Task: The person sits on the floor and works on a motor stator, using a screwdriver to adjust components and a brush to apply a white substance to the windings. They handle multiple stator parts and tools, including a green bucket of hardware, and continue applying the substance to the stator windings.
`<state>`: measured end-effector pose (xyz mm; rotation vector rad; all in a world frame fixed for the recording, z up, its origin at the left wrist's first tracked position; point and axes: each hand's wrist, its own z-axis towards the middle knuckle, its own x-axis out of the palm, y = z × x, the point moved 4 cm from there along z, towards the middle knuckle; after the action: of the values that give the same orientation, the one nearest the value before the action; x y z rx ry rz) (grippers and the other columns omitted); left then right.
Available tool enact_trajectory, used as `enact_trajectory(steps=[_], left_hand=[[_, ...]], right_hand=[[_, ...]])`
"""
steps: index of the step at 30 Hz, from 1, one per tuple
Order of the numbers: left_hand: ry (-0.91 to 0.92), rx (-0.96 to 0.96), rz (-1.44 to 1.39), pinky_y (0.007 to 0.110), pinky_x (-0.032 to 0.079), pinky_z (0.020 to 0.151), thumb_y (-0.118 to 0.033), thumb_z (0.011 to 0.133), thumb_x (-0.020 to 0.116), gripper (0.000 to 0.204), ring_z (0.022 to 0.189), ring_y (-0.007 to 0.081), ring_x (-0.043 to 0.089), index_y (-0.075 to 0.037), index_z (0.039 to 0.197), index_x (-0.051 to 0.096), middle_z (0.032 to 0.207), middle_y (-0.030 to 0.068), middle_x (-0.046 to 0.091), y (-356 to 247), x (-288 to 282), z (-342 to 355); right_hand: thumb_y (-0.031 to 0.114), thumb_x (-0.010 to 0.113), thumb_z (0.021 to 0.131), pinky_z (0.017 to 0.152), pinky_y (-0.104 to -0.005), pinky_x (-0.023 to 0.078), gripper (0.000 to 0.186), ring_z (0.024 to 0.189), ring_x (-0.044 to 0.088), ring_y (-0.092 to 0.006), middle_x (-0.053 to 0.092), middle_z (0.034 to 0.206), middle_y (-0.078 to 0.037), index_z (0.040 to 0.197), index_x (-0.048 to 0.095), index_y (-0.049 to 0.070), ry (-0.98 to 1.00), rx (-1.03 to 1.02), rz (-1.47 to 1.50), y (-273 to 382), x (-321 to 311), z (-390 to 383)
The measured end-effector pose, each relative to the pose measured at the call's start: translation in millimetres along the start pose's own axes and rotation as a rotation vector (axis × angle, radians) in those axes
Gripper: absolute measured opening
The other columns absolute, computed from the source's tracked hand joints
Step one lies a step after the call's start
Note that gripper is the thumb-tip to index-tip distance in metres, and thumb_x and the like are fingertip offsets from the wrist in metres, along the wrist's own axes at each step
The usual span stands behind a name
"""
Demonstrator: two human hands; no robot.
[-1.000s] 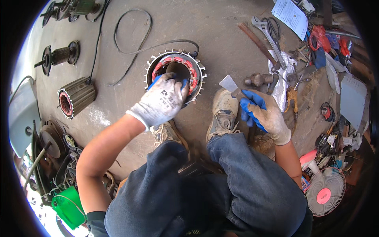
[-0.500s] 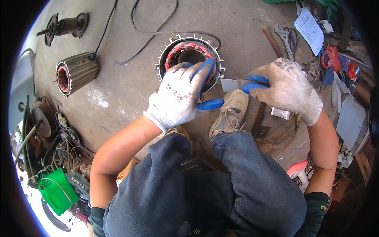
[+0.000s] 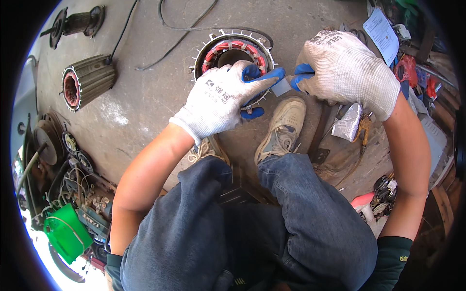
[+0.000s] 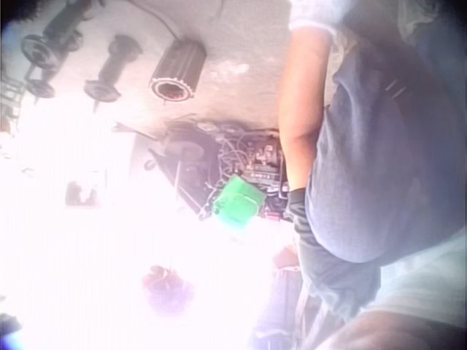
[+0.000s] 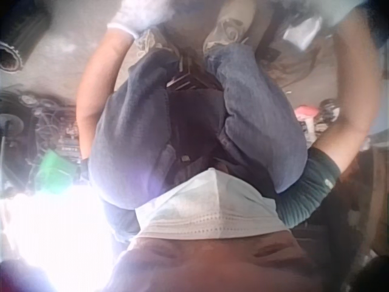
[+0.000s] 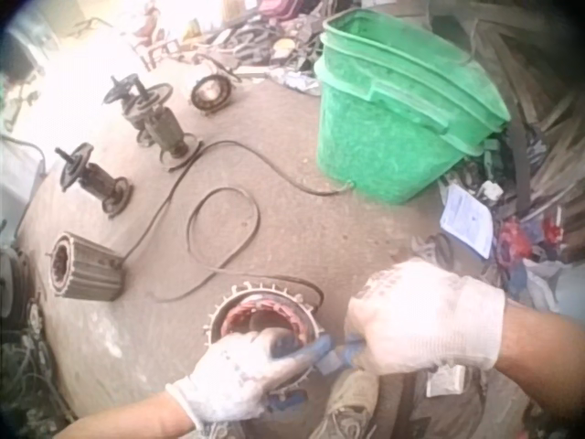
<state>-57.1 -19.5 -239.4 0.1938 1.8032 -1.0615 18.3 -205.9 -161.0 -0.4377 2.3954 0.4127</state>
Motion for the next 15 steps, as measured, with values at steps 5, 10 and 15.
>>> enact_trajectory(steps=[5,10,15], left_hand=[[-0.032,0.015,0.003,0.044,0.058,0.088,-0.037,0.087,0.083,0.074,0.107,0.0356,0.070,-0.036,0.155,0.054,0.128,0.0180,0.065,1.7,2.8,-0.9],[-0.093,0.071,-0.027,0.044,0.059,0.089,-0.032,0.085,0.084,0.057,0.109,0.0348,0.070,-0.028,0.139,0.068,0.126,0.0163,0.068,2.5,4.6,-5.0],[-0.063,0.116,0.022,0.044,0.057,0.091,-0.039,0.086,0.081,0.064,0.108,0.0308,0.070,-0.031,0.147,0.063,0.131,0.0139,0.066,5.2,7.2,-7.8]], right_hand=[[0.035,0.073,0.088,0.083,-0.0425,0.061,0.035,0.085,0.077,-0.0323,0.074,0.078,-0.017,0.095,0.077,0.001,-0.177,-0.113,-0.094,9.8,-4.0,1.2],[0.030,0.070,0.085,0.090,-0.0446,0.060,0.033,0.099,0.076,-0.0344,0.077,0.099,-0.022,0.102,0.078,0.003,0.018,-0.104,-0.033,11.7,10.5,3.3],[0.026,0.069,0.085,0.090,-0.0438,0.060,0.026,0.097,0.077,-0.0315,0.077,0.096,-0.019,0.099,0.076,0.004,-0.078,-0.203,-0.123,27.7,10.9,-5.4]])
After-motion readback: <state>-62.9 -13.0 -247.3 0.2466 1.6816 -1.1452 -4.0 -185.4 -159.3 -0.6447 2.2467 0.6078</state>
